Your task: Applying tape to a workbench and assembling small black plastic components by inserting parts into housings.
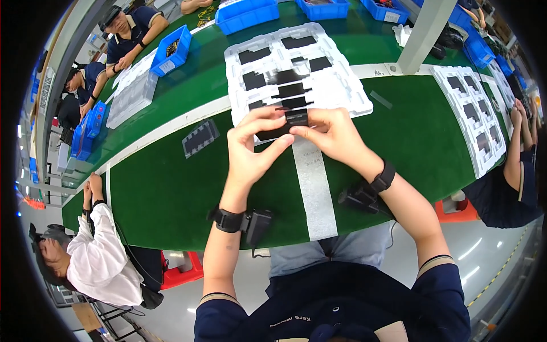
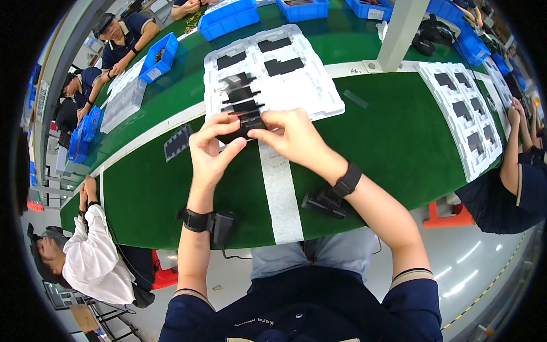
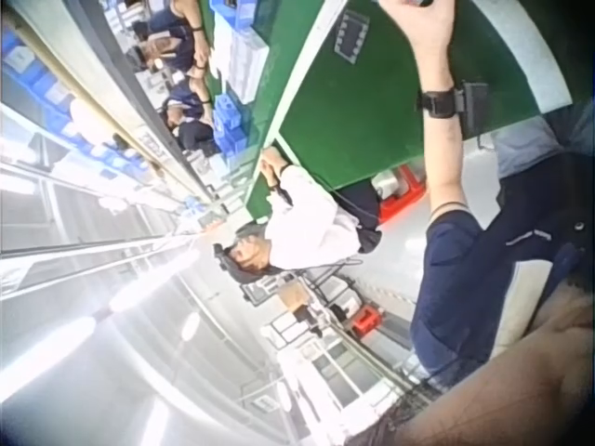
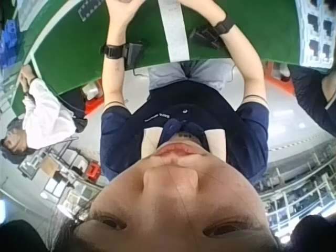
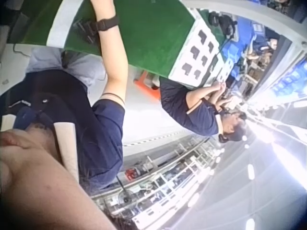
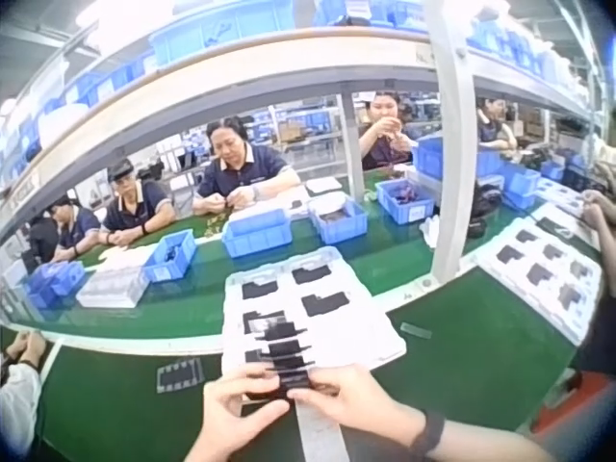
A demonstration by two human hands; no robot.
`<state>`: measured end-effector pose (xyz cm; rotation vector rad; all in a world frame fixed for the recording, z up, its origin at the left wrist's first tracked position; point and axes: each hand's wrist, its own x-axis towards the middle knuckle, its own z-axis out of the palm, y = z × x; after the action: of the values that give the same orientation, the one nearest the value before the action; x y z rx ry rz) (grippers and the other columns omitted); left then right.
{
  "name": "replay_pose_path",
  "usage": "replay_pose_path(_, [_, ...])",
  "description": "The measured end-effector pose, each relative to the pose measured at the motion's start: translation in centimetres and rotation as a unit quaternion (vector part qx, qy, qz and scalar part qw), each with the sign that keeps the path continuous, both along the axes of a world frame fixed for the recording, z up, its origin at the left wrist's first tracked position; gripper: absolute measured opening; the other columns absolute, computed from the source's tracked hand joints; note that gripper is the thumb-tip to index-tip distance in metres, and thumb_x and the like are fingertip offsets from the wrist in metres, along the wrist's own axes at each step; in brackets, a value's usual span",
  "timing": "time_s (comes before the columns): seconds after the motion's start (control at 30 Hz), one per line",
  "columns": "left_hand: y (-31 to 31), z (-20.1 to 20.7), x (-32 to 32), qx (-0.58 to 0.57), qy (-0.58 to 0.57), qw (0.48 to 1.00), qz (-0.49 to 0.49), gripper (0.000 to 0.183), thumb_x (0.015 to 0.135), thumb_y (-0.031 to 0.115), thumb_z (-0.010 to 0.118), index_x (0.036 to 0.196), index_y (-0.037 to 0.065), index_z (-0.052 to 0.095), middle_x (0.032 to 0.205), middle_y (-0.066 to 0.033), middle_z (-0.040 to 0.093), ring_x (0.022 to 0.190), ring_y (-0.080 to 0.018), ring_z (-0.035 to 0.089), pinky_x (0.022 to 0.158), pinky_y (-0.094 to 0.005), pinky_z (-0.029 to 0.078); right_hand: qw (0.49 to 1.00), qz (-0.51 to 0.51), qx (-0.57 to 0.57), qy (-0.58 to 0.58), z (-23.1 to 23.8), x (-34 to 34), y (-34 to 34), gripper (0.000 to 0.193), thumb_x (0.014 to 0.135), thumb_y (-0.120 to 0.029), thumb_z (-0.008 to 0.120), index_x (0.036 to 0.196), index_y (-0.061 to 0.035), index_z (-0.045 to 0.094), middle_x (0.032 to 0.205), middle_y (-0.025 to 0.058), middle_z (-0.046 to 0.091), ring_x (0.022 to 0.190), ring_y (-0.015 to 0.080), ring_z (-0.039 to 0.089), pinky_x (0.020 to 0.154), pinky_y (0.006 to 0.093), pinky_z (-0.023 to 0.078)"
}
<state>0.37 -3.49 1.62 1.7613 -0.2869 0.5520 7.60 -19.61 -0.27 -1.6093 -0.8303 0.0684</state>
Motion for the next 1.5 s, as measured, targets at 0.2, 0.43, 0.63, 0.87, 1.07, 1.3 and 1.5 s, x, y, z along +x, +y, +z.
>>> replay_pose_path(0.2, [2.8, 0.1, 0.0, -0.173, 0.194, 0.947, -0.188, 0.015, 0.073, -0.003, 0.067, 0.087, -0.004, 0.063, 0.089, -0.0102, 0.063, 0.082, -0.0135, 0.061, 0.074, -0.0249, 0.05, 0.982, 0.171, -0.036, 0.067, 0.5, 0.7, -0.7, 0.02, 0.076, -0.012, 0.068, 0.075, 0.0044, 0.057, 0.061, 0.0019, 0.052, 0.061, 0.0045, 0.044, 0.057, 0.0233, 0.043])
replay_pose_path(0.43, [2.6, 0.3, -0.2, -0.124, 0.235, 0.951, -0.157, 0.01, 0.073, -0.001, 0.068, 0.076, -0.004, 0.059, 0.076, -0.0071, 0.063, 0.074, -0.0122, 0.062, 0.067, -0.0216, 0.05, 0.967, 0.212, -0.004, 0.14, 0.3, 0.3, -0.5, 0.028, 0.075, -0.011, 0.068, 0.062, 0.0033, 0.049, 0.056, -0.0036, 0.037, 0.055, 0.0043, 0.032, 0.049, 0.0222, 0.032])
replay_pose_path(0.63, [1.8, -0.9, 0.2, -0.021, 0.146, 0.988, -0.04, 0.012, 0.07, 0.003, 0.069, 0.071, 0.0, 0.057, 0.072, -0.0002, 0.055, 0.067, -0.0061, 0.051, 0.063, -0.0206, 0.042, 0.977, 0.158, -0.105, 0.099, 0.2, 0.4, -0.3, 0.035, 0.075, -0.012, 0.069, 0.059, 0.0017, 0.041, 0.054, -0.0014, 0.036, 0.054, 0.0043, 0.031, 0.047, 0.0228, 0.033])
replay_pose_path(0.87, [1.3, -0.8, 0.5, -0.059, 0.13, 0.989, -0.04, 0.012, 0.073, 0.004, 0.067, 0.075, 0.001, 0.056, 0.078, 0.0002, 0.054, 0.073, -0.0058, 0.052, 0.069, -0.0207, 0.043, 0.979, 0.143, -0.093, 0.109, 0.0, 0.3, -0.1, 0.026, 0.076, -0.01, 0.067, 0.063, 0.0014, 0.048, 0.056, -0.0019, 0.043, 0.056, 0.0025, 0.037, 0.051, 0.0213, 0.038])
replay_pose_path(1.07, [0.3, -0.2, 0.5, -0.085, 0.181, 0.98, -0.02, 0.013, 0.081, 0.009, 0.062, 0.091, 0.0, 0.061, 0.084, -0.0013, 0.061, 0.075, -0.0059, 0.054, 0.07, -0.0193, 0.042, 0.962, 0.081, 0.1, 0.24, 0.4, -0.1, 0.3, 0.019, 0.078, -0.013, 0.067, 0.086, 0.0026, 0.06, 0.07, 0.0014, 0.059, 0.064, 0.0057, 0.055, 0.058, 0.0212, 0.045])
replay_pose_path(1.3, [0.6, -0.3, 0.6, -0.066, 0.16, 0.985, 0.028, 0.012, 0.078, 0.011, 0.067, 0.081, 0.0, 0.064, 0.074, -0.0006, 0.062, 0.068, -0.0043, 0.053, 0.062, -0.0191, 0.042, 0.974, 0.025, 0.113, 0.195, 1.0, 0.6, -0.3, 0.019, 0.081, -0.019, 0.063, 0.077, -0.0017, 0.055, 0.067, -0.0002, 0.055, 0.057, 0.0051, 0.051, 0.054, 0.0193, 0.042])
replay_pose_path(1.5, [0.4, -0.5, 0.8, -0.006, 0.156, 0.984, 0.089, 0.015, 0.076, 0.013, 0.069, 0.073, -0.001, 0.063, 0.068, 0.0, 0.06, 0.062, -0.0036, 0.051, 0.057, -0.018, 0.041, 0.982, -0.006, 0.088, 0.167, 0.7, 1.3, -0.8, 0.018, 0.086, -0.016, 0.055, 0.074, -0.0038, 0.052, 0.061, -0.0023, 0.051, 0.051, 0.0032, 0.046, 0.047, 0.0182, 0.037])
